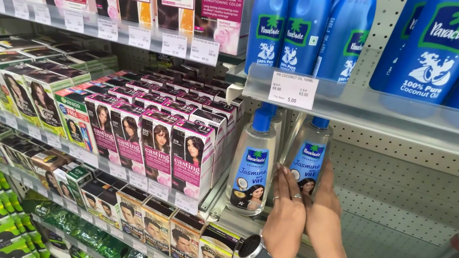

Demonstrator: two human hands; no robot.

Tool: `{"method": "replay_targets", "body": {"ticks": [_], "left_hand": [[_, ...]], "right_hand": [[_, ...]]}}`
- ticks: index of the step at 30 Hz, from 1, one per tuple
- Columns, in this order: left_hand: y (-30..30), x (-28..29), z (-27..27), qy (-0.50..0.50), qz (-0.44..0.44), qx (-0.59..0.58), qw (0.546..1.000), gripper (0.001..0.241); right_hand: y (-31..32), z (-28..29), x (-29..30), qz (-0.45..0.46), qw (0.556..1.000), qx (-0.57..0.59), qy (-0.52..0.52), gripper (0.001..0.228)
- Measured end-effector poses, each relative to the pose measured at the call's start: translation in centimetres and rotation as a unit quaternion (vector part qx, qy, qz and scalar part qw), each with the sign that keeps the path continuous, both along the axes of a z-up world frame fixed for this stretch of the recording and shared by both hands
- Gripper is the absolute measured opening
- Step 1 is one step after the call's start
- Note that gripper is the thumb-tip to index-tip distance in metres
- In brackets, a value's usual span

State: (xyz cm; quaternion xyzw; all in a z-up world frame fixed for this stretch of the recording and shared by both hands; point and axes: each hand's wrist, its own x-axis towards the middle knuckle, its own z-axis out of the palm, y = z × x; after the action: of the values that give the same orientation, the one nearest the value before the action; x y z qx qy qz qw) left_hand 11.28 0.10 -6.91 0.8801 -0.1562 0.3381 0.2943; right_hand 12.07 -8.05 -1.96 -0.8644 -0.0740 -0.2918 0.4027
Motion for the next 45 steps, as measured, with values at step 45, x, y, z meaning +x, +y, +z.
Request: {"method": "replay_targets", "body": {"ticks": [45], "left_hand": [[1.4,2.3,-0.5,-0.028,-0.045,0.109,0.993,0.08]], "right_hand": [[0.6,0.0,3.0,-0.072,0.968,-0.187,0.151,0.086]]}}
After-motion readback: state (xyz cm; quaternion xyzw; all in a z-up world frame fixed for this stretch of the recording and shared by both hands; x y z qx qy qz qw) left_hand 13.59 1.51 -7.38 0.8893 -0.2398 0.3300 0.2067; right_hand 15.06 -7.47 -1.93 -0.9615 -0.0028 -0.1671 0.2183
